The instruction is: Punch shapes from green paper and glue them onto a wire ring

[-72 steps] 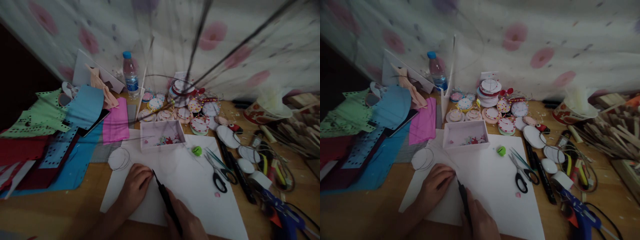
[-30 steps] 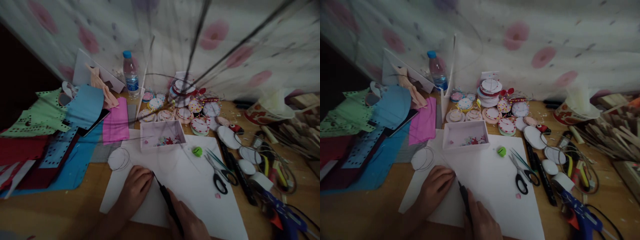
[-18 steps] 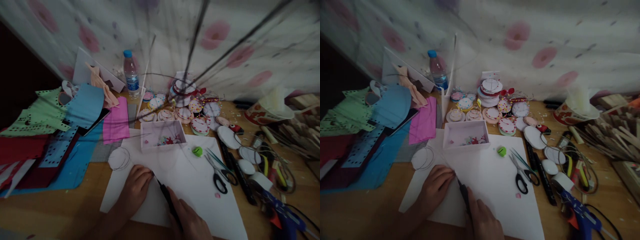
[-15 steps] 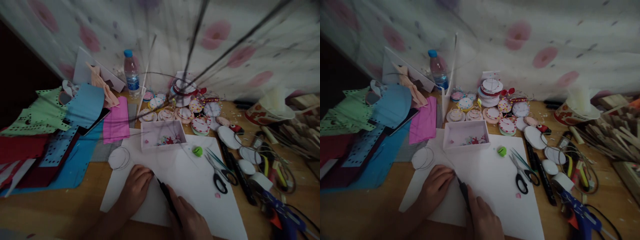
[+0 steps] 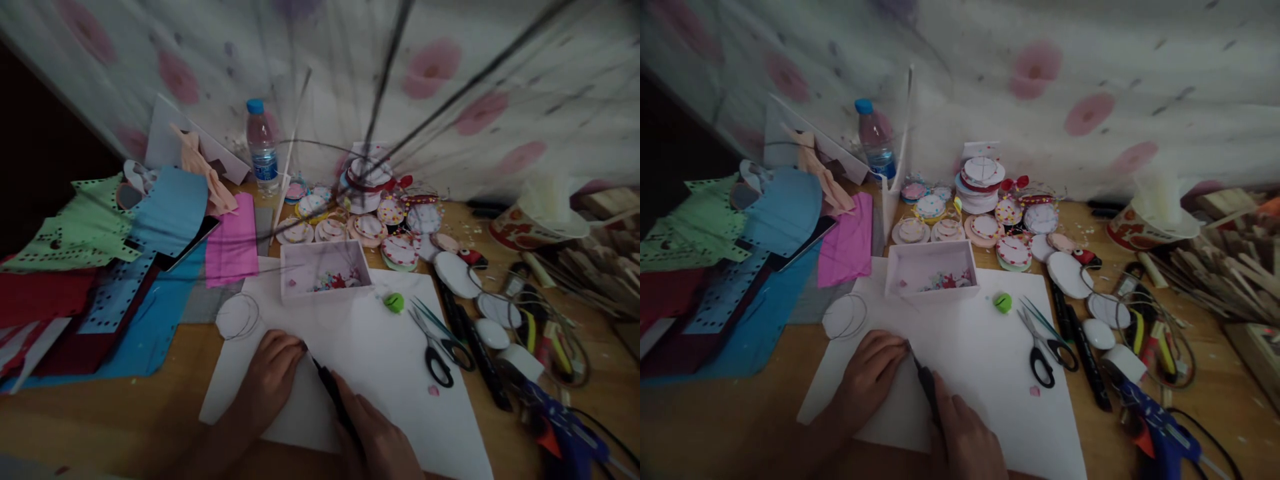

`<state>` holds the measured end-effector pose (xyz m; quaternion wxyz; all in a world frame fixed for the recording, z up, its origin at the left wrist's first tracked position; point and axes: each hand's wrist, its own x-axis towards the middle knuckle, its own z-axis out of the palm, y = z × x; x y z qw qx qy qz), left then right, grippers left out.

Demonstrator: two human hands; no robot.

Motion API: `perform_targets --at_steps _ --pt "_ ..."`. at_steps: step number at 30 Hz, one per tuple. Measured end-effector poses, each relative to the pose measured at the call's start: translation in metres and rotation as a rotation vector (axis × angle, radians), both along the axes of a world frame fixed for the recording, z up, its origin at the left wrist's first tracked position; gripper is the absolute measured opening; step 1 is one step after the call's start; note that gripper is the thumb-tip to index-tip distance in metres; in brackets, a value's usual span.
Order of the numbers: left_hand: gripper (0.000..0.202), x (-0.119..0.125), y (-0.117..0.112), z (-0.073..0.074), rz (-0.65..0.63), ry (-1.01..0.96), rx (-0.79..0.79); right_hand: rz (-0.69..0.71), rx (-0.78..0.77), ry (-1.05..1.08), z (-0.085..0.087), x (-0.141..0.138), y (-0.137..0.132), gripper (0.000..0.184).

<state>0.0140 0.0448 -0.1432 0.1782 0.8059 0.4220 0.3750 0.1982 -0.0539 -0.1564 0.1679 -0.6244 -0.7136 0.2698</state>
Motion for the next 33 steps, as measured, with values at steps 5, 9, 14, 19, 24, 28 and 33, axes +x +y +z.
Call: perform_targets --at_steps 5,9,14,19,24,28,33 --pt "0.016 0.001 0.001 0.001 -0.001 -0.005 -0.007 -0.025 -0.027 0.003 0.004 0.002 0.001 0.067" --pt "0.015 0.001 0.001 0.001 0.008 -0.016 0.005 -0.033 -0.070 0.055 0.008 -0.001 0.006 0.065" --pt "0.015 0.001 0.001 0.001 0.004 -0.007 -0.004 -0.049 -0.058 0.068 0.002 0.000 0.000 0.065" --pt "0.015 0.001 0.001 0.000 -0.013 -0.007 0.002 -0.037 -0.108 0.095 0.003 0.003 0.001 0.064" --pt "0.014 0.002 0.001 0.001 -0.029 -0.012 0.007 -0.035 -0.193 0.185 0.020 0.003 0.013 0.060" --pt "0.014 0.001 0.001 0.003 -0.027 -0.007 0.008 -0.056 -0.234 0.208 0.023 0.004 0.011 0.058" --pt "0.014 0.001 0.001 0.002 -0.037 -0.008 0.009 -0.055 -0.256 0.070 0.016 0.004 0.003 0.062"
